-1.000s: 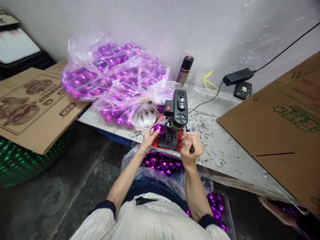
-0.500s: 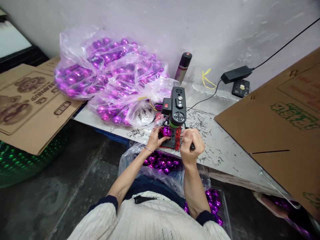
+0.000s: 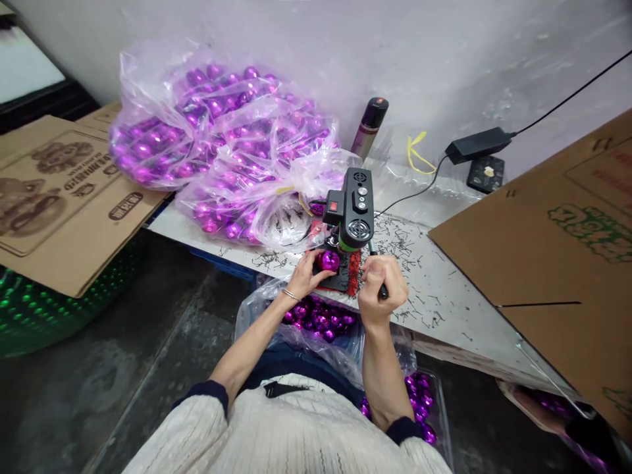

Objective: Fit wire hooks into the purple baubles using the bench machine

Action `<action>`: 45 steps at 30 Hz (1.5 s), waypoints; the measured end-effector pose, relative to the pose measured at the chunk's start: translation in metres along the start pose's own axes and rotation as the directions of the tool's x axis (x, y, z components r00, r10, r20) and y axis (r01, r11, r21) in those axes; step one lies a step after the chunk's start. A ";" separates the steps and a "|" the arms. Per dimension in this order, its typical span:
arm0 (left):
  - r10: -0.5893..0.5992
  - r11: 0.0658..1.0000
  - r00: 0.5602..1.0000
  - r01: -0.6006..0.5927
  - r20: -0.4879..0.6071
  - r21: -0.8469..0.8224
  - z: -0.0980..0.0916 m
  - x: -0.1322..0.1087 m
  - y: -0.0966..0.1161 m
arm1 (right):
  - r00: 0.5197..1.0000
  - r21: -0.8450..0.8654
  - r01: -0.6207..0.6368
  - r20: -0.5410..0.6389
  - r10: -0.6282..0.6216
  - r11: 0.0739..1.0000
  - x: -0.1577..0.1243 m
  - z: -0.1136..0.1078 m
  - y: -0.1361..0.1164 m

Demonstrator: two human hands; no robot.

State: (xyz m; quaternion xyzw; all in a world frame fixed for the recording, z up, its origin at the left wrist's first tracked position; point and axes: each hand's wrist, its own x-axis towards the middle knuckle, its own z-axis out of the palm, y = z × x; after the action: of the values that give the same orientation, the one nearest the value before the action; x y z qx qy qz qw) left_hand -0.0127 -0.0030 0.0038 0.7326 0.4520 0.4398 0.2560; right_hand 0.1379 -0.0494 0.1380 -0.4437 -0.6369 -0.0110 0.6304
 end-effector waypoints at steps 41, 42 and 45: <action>0.004 0.996 0.999 0.000 -0.045 0.090 0.020 -0.002 -0.002 | 0.998 -0.030 0.033 0.048 -0.031 0.999 -0.003 -0.003 0.002; -0.002 0.997 0.999 0.004 -0.036 0.073 0.020 -0.001 -0.003 | 0.998 -0.029 0.034 0.045 -0.033 0.999 -0.003 -0.003 0.002; -0.021 1.000 1.000 0.021 0.005 0.018 0.019 0.003 -0.006 | 0.998 -0.030 0.045 0.046 -0.043 0.999 -0.004 -0.003 0.002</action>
State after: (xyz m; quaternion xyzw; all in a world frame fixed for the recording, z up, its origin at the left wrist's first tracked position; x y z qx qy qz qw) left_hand 0.0017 0.0025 -0.0085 0.7312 0.4628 0.4314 0.2553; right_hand 0.1409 -0.0520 0.1346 -0.4394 -0.6604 -0.0246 0.6085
